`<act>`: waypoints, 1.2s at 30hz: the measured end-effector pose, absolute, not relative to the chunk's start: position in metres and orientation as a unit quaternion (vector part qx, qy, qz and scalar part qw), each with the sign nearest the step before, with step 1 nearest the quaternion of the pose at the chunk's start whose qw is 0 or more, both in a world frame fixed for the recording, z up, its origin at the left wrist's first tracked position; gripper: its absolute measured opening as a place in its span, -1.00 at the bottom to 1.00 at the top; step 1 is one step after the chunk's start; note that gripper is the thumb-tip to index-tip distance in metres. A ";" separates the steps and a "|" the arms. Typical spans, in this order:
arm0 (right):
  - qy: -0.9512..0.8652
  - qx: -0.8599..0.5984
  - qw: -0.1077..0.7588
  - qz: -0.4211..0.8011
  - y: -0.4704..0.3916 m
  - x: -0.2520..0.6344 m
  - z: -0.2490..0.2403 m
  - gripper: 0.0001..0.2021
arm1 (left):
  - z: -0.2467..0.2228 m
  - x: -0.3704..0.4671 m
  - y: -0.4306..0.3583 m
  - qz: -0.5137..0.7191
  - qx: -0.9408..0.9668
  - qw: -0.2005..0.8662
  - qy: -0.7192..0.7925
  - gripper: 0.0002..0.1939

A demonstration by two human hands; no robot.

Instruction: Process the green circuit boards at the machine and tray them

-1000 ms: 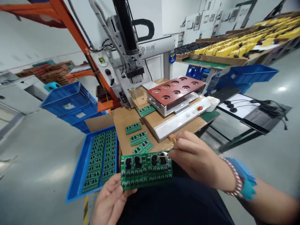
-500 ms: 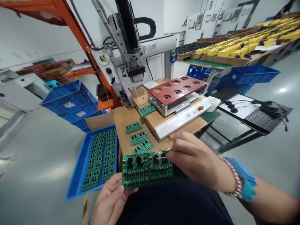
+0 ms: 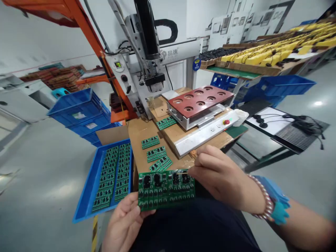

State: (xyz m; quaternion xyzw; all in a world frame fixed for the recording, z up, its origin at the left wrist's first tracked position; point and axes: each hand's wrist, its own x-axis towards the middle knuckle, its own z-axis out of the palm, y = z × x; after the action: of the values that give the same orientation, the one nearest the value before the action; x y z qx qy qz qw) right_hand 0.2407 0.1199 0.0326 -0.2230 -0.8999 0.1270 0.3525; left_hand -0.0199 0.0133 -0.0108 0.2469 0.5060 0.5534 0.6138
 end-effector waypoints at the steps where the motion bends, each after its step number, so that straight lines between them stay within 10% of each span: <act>1: -0.899 -0.224 0.355 0.126 0.120 0.241 0.033 -0.83 | -0.010 -0.020 0.014 0.555 0.241 0.614 0.506 -0.77; 36: -0.903 -0.233 0.327 0.150 0.112 0.246 0.030 -0.84 | -0.014 -0.016 0.017 0.587 0.191 0.618 0.487 -0.77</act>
State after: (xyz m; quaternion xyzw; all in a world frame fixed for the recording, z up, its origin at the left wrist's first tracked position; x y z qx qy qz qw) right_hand 0.2464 0.1122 0.0296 -0.2331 -0.9034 0.1499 0.3273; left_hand -0.0161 0.0167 -0.0135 0.1909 0.4867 0.5875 0.6177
